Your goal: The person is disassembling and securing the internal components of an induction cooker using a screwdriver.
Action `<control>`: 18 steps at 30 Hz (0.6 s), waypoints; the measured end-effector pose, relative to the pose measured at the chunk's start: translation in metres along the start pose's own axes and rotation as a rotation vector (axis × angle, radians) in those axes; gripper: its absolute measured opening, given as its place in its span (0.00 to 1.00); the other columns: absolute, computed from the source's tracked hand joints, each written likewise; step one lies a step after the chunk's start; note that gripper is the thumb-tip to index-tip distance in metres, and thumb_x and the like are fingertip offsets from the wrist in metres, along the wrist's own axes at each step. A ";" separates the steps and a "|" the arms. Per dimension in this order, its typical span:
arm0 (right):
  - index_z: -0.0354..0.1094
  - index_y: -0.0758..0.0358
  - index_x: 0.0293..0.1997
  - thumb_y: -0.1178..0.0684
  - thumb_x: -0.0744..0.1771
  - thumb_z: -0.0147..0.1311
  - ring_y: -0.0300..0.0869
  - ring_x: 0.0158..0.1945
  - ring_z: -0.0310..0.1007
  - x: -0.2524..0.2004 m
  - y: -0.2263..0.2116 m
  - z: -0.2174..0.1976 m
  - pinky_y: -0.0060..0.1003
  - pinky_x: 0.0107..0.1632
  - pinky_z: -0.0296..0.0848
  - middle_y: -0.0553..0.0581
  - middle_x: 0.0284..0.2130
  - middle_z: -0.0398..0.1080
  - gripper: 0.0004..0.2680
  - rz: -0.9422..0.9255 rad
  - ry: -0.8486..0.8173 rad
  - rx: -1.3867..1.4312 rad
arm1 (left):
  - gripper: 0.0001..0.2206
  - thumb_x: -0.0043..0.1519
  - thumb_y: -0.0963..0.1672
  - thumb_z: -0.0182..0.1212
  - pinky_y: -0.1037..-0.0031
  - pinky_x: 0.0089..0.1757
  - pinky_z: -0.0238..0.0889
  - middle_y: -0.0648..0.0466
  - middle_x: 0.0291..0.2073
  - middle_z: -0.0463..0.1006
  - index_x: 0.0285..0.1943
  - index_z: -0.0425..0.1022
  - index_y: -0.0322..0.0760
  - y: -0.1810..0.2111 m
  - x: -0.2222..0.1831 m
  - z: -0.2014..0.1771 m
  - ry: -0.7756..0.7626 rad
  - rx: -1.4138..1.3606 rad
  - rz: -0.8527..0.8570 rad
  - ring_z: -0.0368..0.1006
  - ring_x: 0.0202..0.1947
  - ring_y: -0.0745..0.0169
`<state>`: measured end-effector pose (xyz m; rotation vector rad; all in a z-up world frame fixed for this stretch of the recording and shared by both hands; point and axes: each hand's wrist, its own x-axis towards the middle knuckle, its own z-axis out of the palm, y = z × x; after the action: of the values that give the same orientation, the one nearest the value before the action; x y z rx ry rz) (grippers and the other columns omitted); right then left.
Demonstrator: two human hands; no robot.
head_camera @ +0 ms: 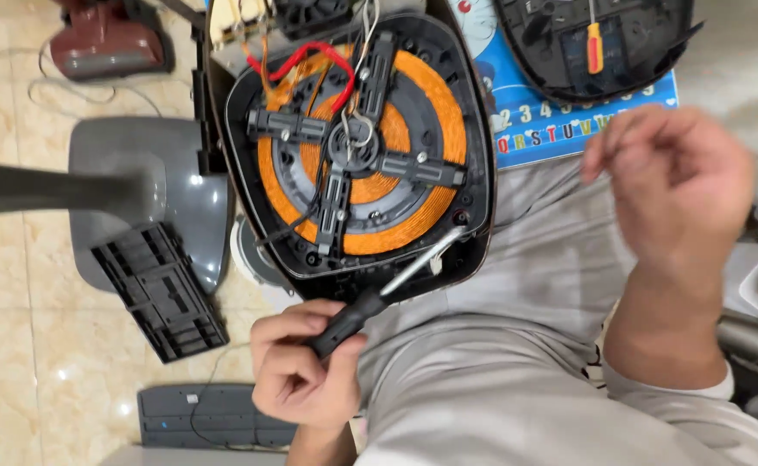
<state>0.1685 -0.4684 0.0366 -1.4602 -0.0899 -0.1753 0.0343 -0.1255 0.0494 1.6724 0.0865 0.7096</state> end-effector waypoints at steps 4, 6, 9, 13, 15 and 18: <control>0.72 0.60 0.50 0.67 0.68 0.61 0.43 0.50 0.84 -0.026 -0.015 0.052 0.34 0.56 0.90 0.56 0.47 0.77 0.09 -0.038 -0.212 0.124 | 0.23 0.57 0.38 0.79 0.65 0.48 0.87 0.50 0.48 0.75 0.32 0.59 0.43 0.008 -0.001 0.010 -0.050 -0.040 0.002 0.87 0.46 0.49; 0.73 0.61 0.49 0.65 0.69 0.63 0.46 0.49 0.85 -0.028 -0.021 0.067 0.37 0.57 0.90 0.56 0.47 0.77 0.07 -0.001 -0.248 0.135 | 0.23 0.56 0.37 0.79 0.65 0.48 0.87 0.49 0.47 0.76 0.32 0.59 0.43 0.011 0.001 0.011 -0.048 -0.033 0.008 0.88 0.46 0.48; 0.73 0.61 0.49 0.63 0.69 0.65 0.47 0.49 0.86 -0.028 -0.022 0.076 0.34 0.54 0.92 0.58 0.48 0.77 0.06 0.036 -0.278 0.188 | 0.23 0.56 0.37 0.80 0.64 0.48 0.88 0.49 0.46 0.77 0.33 0.60 0.42 0.012 0.003 0.009 -0.052 -0.039 0.020 0.88 0.46 0.47; 0.72 0.61 0.51 0.62 0.71 0.65 0.44 0.49 0.88 -0.026 -0.018 0.078 0.27 0.48 0.93 0.58 0.49 0.76 0.07 0.007 -0.296 0.275 | 0.23 0.56 0.38 0.81 0.64 0.48 0.89 0.49 0.45 0.78 0.33 0.61 0.42 0.012 0.006 0.004 -0.060 -0.058 0.030 0.88 0.45 0.47; 0.72 0.61 0.51 0.62 0.70 0.65 0.43 0.48 0.88 -0.026 -0.019 0.079 0.27 0.47 0.93 0.58 0.49 0.76 0.07 0.013 -0.298 0.260 | 0.23 0.57 0.38 0.80 0.64 0.48 0.89 0.49 0.46 0.77 0.34 0.60 0.43 0.011 0.004 0.001 -0.056 -0.075 0.026 0.88 0.46 0.47; 0.73 0.60 0.50 0.62 0.70 0.66 0.43 0.46 0.89 -0.026 -0.022 0.078 0.27 0.45 0.94 0.58 0.48 0.77 0.07 0.011 -0.309 0.211 | 0.23 0.57 0.38 0.80 0.65 0.48 0.89 0.49 0.48 0.78 0.38 0.60 0.43 0.009 0.003 -0.001 -0.045 -0.104 0.030 0.88 0.47 0.47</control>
<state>0.1426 -0.3911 0.0624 -1.2677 -0.3415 0.0690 0.0334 -0.1253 0.0587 1.5924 -0.0075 0.6870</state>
